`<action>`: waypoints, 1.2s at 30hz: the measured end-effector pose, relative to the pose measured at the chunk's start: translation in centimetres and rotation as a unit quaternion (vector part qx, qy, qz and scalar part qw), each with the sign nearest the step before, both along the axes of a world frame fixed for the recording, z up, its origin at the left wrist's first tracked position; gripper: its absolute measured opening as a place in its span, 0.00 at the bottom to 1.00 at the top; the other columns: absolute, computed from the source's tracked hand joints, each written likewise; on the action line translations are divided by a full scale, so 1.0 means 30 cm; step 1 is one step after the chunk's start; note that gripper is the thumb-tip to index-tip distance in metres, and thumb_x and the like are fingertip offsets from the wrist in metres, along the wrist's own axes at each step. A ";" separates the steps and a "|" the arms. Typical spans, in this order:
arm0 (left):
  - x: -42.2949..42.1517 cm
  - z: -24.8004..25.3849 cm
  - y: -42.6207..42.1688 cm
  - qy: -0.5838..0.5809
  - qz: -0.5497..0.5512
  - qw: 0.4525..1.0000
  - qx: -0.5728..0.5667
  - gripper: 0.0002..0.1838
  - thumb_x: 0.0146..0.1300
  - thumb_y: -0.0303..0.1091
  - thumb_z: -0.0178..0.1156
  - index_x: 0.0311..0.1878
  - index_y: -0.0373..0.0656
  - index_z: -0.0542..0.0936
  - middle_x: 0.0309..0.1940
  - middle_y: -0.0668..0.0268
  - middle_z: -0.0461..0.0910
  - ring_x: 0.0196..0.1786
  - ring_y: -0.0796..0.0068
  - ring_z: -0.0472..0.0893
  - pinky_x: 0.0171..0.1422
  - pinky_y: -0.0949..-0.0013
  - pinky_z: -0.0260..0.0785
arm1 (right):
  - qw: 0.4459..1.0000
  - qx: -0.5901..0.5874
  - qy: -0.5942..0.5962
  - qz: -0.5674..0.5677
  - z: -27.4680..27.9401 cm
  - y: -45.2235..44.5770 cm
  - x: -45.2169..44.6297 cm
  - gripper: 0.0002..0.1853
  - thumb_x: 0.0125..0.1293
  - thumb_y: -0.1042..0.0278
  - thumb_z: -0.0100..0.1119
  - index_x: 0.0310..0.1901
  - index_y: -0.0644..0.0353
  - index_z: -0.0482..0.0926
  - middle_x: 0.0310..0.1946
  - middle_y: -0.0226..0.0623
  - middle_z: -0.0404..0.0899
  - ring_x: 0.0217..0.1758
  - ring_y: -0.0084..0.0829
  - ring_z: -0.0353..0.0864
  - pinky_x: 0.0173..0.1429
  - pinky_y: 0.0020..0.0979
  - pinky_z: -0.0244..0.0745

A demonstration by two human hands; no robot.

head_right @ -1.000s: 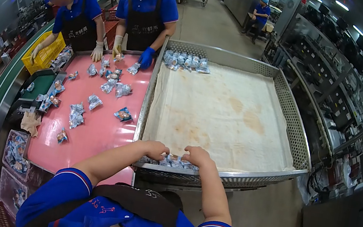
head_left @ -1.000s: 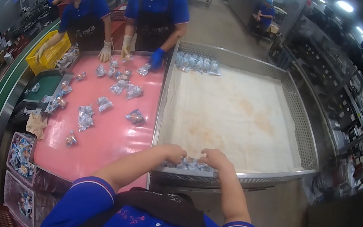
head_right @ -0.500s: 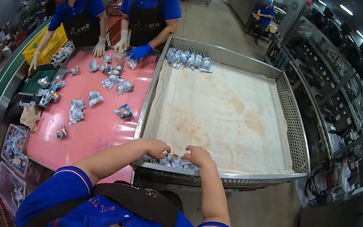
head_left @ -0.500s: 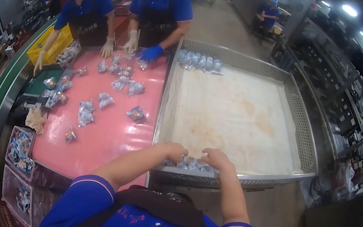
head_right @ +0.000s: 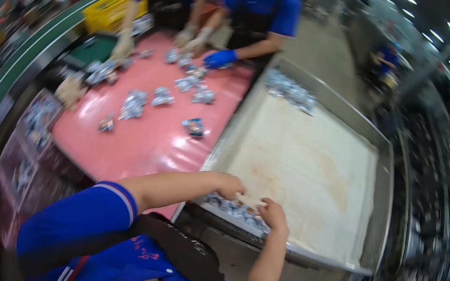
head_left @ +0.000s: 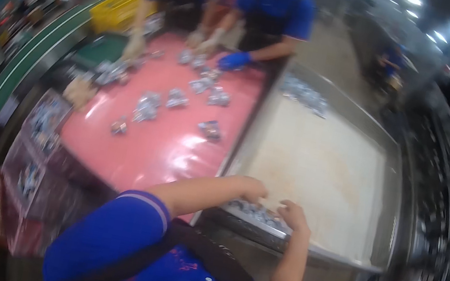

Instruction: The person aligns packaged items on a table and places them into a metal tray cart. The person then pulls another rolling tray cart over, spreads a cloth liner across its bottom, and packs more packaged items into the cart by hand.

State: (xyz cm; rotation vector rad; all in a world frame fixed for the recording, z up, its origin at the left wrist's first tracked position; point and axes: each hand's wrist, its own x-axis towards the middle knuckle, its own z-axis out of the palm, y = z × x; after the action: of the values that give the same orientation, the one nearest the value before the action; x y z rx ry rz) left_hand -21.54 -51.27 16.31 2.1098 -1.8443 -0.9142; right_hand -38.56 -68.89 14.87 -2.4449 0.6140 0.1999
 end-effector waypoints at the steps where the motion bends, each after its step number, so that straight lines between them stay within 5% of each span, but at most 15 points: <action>1: 0.005 -0.024 -0.009 0.009 0.013 1.000 -0.016 0.23 0.56 0.39 0.58 0.57 0.48 0.78 0.49 0.52 0.81 0.54 0.52 0.79 0.57 0.52 0.71 | 1.000 0.010 0.006 -0.007 0.025 0.015 0.001 0.21 0.59 0.59 0.63 0.53 0.58 0.80 0.38 0.49 0.84 0.44 0.43 0.84 0.50 0.38 0.77; 7: -0.007 -0.006 -0.016 0.082 0.067 0.980 -0.171 0.17 0.59 0.33 0.56 0.52 0.45 0.79 0.45 0.54 0.82 0.50 0.52 0.80 0.54 0.55 0.72 | 0.999 -0.004 -0.016 -0.038 0.018 0.010 -0.021 0.19 0.59 0.63 0.64 0.52 0.58 0.80 0.33 0.46 0.83 0.36 0.39 0.83 0.44 0.36 0.77; 10: 0.021 0.079 0.063 0.217 0.087 0.880 -0.412 0.14 0.60 0.30 0.56 0.49 0.42 0.80 0.42 0.56 0.82 0.47 0.56 0.81 0.52 0.59 0.72 | 0.996 -0.007 -0.032 -0.080 0.006 -0.005 -0.012 0.17 0.61 0.65 0.62 0.51 0.60 0.80 0.34 0.47 0.83 0.36 0.39 0.82 0.42 0.36 0.76; 14: 0.226 0.137 0.333 0.194 0.170 0.815 -0.519 0.13 0.60 0.27 0.57 0.48 0.39 0.80 0.42 0.57 0.82 0.46 0.62 0.82 0.52 0.64 0.72 | 0.967 -0.100 -0.198 -0.126 0.049 0.057 -0.016 0.15 0.66 0.68 0.59 0.51 0.63 0.80 0.38 0.43 0.83 0.39 0.31 0.82 0.42 0.32 0.76; 17: 0.451 0.063 0.685 0.217 0.314 0.829 -0.410 0.16 0.59 0.26 0.58 0.52 0.38 0.79 0.46 0.60 0.81 0.50 0.70 0.81 0.56 0.67 0.73 | 0.931 0.022 -0.302 -0.202 0.187 0.266 0.003 0.14 0.71 0.73 0.52 0.55 0.68 0.76 0.43 0.40 0.81 0.43 0.27 0.81 0.49 0.26 0.75; 19: 0.605 -0.144 0.959 0.160 0.397 0.816 -0.388 0.15 0.60 0.25 0.55 0.51 0.38 0.80 0.46 0.59 0.81 0.50 0.69 0.81 0.55 0.66 0.74 | 0.902 0.015 -0.357 -0.244 0.261 0.425 0.058 0.13 0.72 0.75 0.50 0.55 0.68 0.76 0.43 0.40 0.80 0.42 0.28 0.80 0.50 0.27 0.75; 20: 0.654 -0.222 1.112 0.161 0.455 0.795 -0.368 0.15 0.62 0.26 0.54 0.51 0.38 0.80 0.46 0.59 0.81 0.49 0.70 0.81 0.53 0.66 0.74 | 0.896 0.001 -0.384 -0.222 0.300 0.509 0.099 0.13 0.71 0.76 0.50 0.54 0.68 0.76 0.43 0.40 0.80 0.42 0.28 0.80 0.50 0.27 0.75; 23: 0.757 -0.386 1.507 -0.135 0.515 0.798 -0.282 0.20 0.55 0.29 0.58 0.53 0.41 0.78 0.45 0.57 0.80 0.48 0.57 0.79 0.53 0.59 0.72 | 0.902 -0.044 -0.415 -0.109 0.407 0.777 0.314 0.11 0.68 0.80 0.50 0.49 0.69 0.78 0.40 0.40 0.81 0.42 0.29 0.79 0.49 0.28 0.74; 26: 0.819 -0.448 1.676 -0.211 0.498 0.809 -0.229 0.27 0.50 0.32 0.60 0.58 0.43 0.74 0.53 0.56 0.76 0.53 0.51 0.75 0.59 0.54 0.67 | 0.942 -0.055 -0.328 0.046 0.384 1.040 0.632 0.12 0.60 0.82 0.55 0.45 0.68 0.79 0.38 0.45 0.80 0.41 0.36 0.80 0.49 0.32 0.73; 29: 0.881 -0.498 1.687 -0.208 0.504 0.826 -0.144 0.31 0.51 0.36 0.61 0.61 0.43 0.71 0.60 0.57 0.70 0.58 0.48 0.71 0.63 0.51 0.62 | 0.939 -0.089 -0.236 0.235 0.166 1.251 0.962 0.17 0.56 0.76 0.61 0.50 0.59 0.79 0.48 0.45 0.79 0.51 0.47 0.78 0.54 0.42 0.74; 32: 0.983 -0.562 1.690 -0.082 0.510 0.828 -0.219 0.30 0.53 0.35 0.64 0.61 0.43 0.70 0.62 0.57 0.68 0.57 0.53 0.73 0.61 0.54 0.65 | 0.928 -0.110 -0.175 0.312 -0.039 1.439 1.247 0.19 0.57 0.73 0.58 0.52 0.52 0.79 0.57 0.41 0.73 0.62 0.42 0.70 0.60 0.44 0.68; 36: 1.036 -0.566 1.700 0.214 0.637 0.684 -0.284 0.29 0.56 0.32 0.66 0.62 0.42 0.69 0.57 0.56 0.72 0.58 0.64 0.74 0.58 0.60 0.71 | 0.905 -0.219 -0.193 0.310 -0.295 1.513 1.542 0.19 0.55 0.74 0.57 0.51 0.50 0.81 0.57 0.39 0.74 0.61 0.43 0.70 0.57 0.44 0.70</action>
State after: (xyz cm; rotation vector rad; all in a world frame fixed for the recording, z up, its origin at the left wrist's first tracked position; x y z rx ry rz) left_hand 9.53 -0.29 -0.68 1.8329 -0.0909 -0.2905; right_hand 7.70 -23.49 6.03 -2.9283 -0.3515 -0.1982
